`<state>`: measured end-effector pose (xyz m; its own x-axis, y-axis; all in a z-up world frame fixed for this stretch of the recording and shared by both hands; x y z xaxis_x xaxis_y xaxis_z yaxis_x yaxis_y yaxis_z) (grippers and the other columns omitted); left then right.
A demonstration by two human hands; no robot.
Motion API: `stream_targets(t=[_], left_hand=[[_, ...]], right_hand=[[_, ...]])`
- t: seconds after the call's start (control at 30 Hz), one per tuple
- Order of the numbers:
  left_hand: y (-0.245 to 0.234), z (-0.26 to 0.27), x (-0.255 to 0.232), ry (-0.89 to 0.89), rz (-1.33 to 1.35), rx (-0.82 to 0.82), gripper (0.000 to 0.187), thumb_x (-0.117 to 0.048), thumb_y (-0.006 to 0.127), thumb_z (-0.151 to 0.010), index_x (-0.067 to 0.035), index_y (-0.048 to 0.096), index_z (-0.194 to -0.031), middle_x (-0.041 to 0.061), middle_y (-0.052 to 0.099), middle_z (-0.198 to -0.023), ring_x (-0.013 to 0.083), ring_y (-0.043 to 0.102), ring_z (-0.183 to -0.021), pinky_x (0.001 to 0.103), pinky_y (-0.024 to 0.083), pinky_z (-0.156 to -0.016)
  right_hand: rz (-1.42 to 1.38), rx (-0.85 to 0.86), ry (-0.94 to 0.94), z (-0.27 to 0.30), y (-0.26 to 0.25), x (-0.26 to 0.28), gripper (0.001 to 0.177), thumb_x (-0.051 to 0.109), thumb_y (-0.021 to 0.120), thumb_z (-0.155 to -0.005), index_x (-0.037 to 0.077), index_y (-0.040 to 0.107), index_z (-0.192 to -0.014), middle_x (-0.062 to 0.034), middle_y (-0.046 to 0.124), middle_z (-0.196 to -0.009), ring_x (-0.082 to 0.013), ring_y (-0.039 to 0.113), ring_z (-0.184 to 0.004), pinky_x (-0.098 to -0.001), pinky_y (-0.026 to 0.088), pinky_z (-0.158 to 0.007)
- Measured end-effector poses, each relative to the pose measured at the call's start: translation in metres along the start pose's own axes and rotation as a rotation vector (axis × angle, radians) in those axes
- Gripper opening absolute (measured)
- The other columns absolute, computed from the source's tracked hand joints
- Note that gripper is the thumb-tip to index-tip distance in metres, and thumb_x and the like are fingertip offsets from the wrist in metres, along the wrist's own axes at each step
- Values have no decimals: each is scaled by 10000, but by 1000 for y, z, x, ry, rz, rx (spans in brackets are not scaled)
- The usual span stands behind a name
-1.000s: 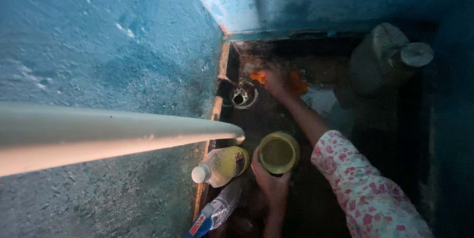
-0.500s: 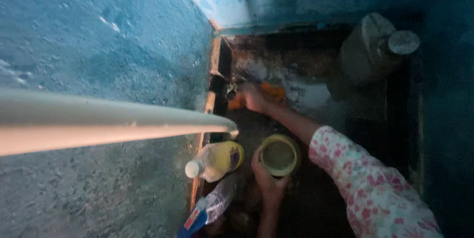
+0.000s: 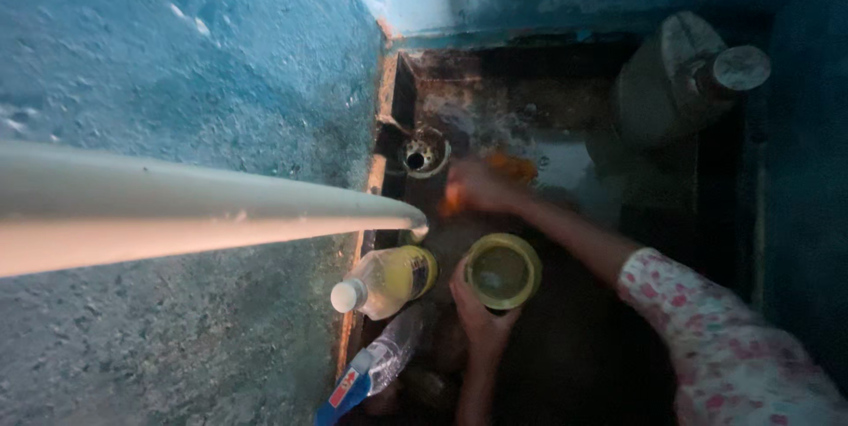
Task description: The person washes several plastic bottles and containers under a running tap in a floor-level drain and then wipes the floor and the tap with a cloth.
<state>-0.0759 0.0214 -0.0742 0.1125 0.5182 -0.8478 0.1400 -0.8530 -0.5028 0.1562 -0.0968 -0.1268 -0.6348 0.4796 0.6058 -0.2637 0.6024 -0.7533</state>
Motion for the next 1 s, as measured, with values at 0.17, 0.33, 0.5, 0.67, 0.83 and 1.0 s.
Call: stream_targets(t=[0.17,0.33,0.5,0.67,0.83,1.0], left_hand=[[2,-1,1,-120,29,32,1071,-192,983,-592,-27,405,-1478,199,504,-1447,385,483,-1358,502,399,-1125],[3,-3,8,-166,6,72,1097,-173,984,-547,-43,411,-1473,177,515,-1450,375,479,-1360,505,394,-1133],[-1,-5,2,-159,41,101,1120,-206,1005,-575,-45,385,-1493,182,485,-1491,386,456,-1391,527,384,-1141],[-6,-9,-16,104,-27,12,1139,-196,1001,-593,-15,350,-1509,243,351,-1608,441,330,-1481,562,288,-1195],[-10,-16,-22,14,59,86,1148,-190,971,-630,-2,315,-1553,239,347,-1632,413,340,-1509,525,304,-1225],[-12,-18,-23,-90,27,125,1095,-236,954,-641,-6,370,-1538,208,405,-1607,399,362,-1503,508,288,-1225]], right_hand=[[-437,-518,616,-30,-19,-92,250,97,720,-864,104,738,-1113,-102,710,-945,-251,678,-829,-424,570,-748],[415,-622,864,-14,-10,-127,162,101,685,-913,41,733,-1055,-153,697,-997,-279,671,-869,-438,556,-753],[149,-352,348,12,80,-57,189,164,687,-915,46,728,-1057,-161,675,-1068,-293,646,-961,-450,531,-834],[421,-108,526,33,37,-79,228,228,689,-918,51,723,-1059,-169,653,-1138,-308,621,-1053,-462,507,-915],[485,-314,958,-8,-7,-129,377,228,695,-901,3,682,-1203,-195,620,-1231,-331,589,-1134,-493,472,-976],[335,-454,443,-13,15,-115,326,208,605,-935,105,671,-1237,-183,608,-1346,-354,571,-1234,-533,434,-1052]])
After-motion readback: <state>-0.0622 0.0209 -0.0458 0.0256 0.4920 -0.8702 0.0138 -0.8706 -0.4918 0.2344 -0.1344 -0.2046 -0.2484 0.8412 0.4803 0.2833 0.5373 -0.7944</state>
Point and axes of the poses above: each hand's wrist, its own z-axis away from the middle knuckle, its own y-axis out of the palm, x = y × z, the point moved 1 cm from there along -z, towards the middle knuckle
